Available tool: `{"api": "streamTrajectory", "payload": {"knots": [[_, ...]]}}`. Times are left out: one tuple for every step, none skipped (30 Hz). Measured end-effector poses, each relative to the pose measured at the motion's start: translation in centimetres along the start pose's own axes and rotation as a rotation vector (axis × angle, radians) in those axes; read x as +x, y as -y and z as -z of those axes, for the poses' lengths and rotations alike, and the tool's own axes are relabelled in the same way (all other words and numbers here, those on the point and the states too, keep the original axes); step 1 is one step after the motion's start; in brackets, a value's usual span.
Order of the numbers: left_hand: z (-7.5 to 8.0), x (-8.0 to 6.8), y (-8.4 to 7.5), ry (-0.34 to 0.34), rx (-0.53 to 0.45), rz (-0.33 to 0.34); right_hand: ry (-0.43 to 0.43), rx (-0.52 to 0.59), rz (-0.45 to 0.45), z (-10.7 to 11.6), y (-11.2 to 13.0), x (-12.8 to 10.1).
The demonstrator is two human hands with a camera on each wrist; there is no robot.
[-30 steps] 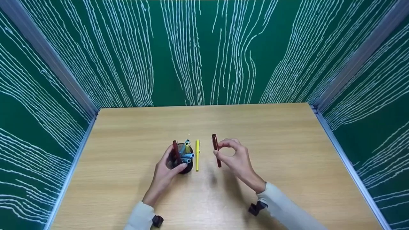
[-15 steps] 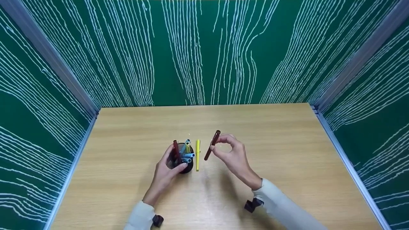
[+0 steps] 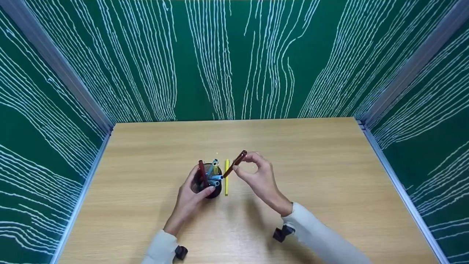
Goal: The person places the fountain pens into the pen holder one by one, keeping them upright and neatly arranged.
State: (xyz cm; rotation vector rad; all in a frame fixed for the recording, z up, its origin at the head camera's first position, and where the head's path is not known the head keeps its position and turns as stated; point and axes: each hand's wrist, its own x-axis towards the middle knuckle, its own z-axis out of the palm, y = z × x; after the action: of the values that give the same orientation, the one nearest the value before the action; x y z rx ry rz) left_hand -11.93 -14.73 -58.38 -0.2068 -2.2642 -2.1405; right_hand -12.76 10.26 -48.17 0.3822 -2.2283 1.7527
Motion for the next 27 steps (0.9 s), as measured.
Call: {"api": "streamTrajectory", "payload": {"knots": [[0.0, 0.0, -0.1, -0.002, 0.002, 0.006, 0.004, 0.002, 0.007, -0.2, 0.0, 0.0], [0.0, 0.0, -0.1, -0.004, 0.007, 0.013, 0.008, 0.005, 0.014, -0.4, 0.1, 0.0], [0.0, 0.0, -0.1, -0.006, 0.01, 0.019, 0.012, 0.007, 0.021, -0.6, 0.0, 0.1], [0.0, 0.0, -0.1, -0.007, 0.011, 0.022, 0.018, 0.007, 0.026, -0.8, 0.1, 0.0], [0.0, -0.1, -0.2, -0.007, 0.014, 0.024, 0.024, 0.011, 0.029, -1.0, 0.0, 0.0], [0.0, -0.1, -0.2, -0.007, 0.016, 0.026, 0.03, 0.014, 0.03, -1.2, 0.0, -0.1], [0.0, -0.1, -0.2, -0.009, 0.018, 0.03, 0.035, 0.017, 0.03, -1.3, 0.0, -0.1], [0.0, -0.1, -0.1, -0.01, 0.024, 0.03, 0.039, 0.017, 0.031, -1.5, -0.1, -0.2], [0.0, -0.1, -0.2, -0.012, 0.029, 0.031, 0.043, 0.014, 0.029, -1.6, -0.2, -0.3], [0.0, -0.1, -0.2, -0.014, 0.038, 0.032, 0.047, 0.012, 0.026, -1.7, -0.3, -0.4], [0.1, -0.1, -0.2, -0.017, 0.047, 0.036, 0.052, 0.011, 0.023, -1.9, -0.4, -0.5], [0.1, -0.1, -0.2, -0.021, 0.057, 0.04, 0.056, 0.008, 0.018, -2.0, -0.5, -0.5], [0.1, -0.1, -0.2, -0.023, 0.065, 0.044, 0.06, 0.002, 0.014, -2.1, -0.6, -0.6], [0.1, -0.2, -0.2, -0.026, 0.073, 0.046, 0.066, -0.002, 0.012, -2.1, -0.8, -0.7], [0.1, -0.2, -0.2, -0.026, 0.074, 0.044, 0.072, -0.003, 0.009, -2.2, -0.9, -0.7], [0.0, -0.1, -0.2, -0.026, 0.079, 0.038, 0.083, -0.003, 0.008, -2.2, -1.1, -0.8], [0.0, -0.1, -0.1, -0.025, 0.08, 0.031, 0.093, 0.001, 0.01, -2.2, -1.2, -0.8], [0.0, -0.1, -0.1, -0.026, 0.08, 0.028, 0.102, 0.001, 0.011, -2.2, -1.3, -0.8], [0.0, -0.1, -0.1, -0.026, 0.079, 0.024, 0.11, 0.0, 0.014, -2.3, -1.4, -0.8], [0.0, 0.0, -0.1, -0.027, 0.079, 0.022, 0.115, 0.0, 0.018, -2.3, -1.5, -0.9], [0.0, 0.0, -0.1, -0.026, 0.074, 0.021, 0.12, -0.001, 0.02, -2.3, -1.6, -0.9], [0.0, 0.0, -0.1, -0.027, 0.074, 0.022, 0.123, -0.004, 0.022, -2.3, -1.7, -0.9], [0.0, 0.0, -0.1, -0.029, 0.074, 0.027, 0.12, -0.008, 0.023, -2.4, -1.7, -0.9], [0.1, 0.0, -0.1, -0.032, 0.075, 0.032, 0.116, -0.014, 0.021, -2.5, -1.8, -0.8], [0.0, 0.0, -0.2, -0.032, 0.075, 0.034, 0.112, -0.017, 0.021, -2.5, -1.9, -0.8], [0.1, 0.0, -0.2, -0.031, 0.076, 0.035, 0.109, -0.015, 0.019, -2.6, -1.9, -0.8], [0.1, -0.1, -0.2, -0.031, 0.076, 0.036, 0.107, -0.016, 0.016, -2.6, -1.9, -0.9]]}}
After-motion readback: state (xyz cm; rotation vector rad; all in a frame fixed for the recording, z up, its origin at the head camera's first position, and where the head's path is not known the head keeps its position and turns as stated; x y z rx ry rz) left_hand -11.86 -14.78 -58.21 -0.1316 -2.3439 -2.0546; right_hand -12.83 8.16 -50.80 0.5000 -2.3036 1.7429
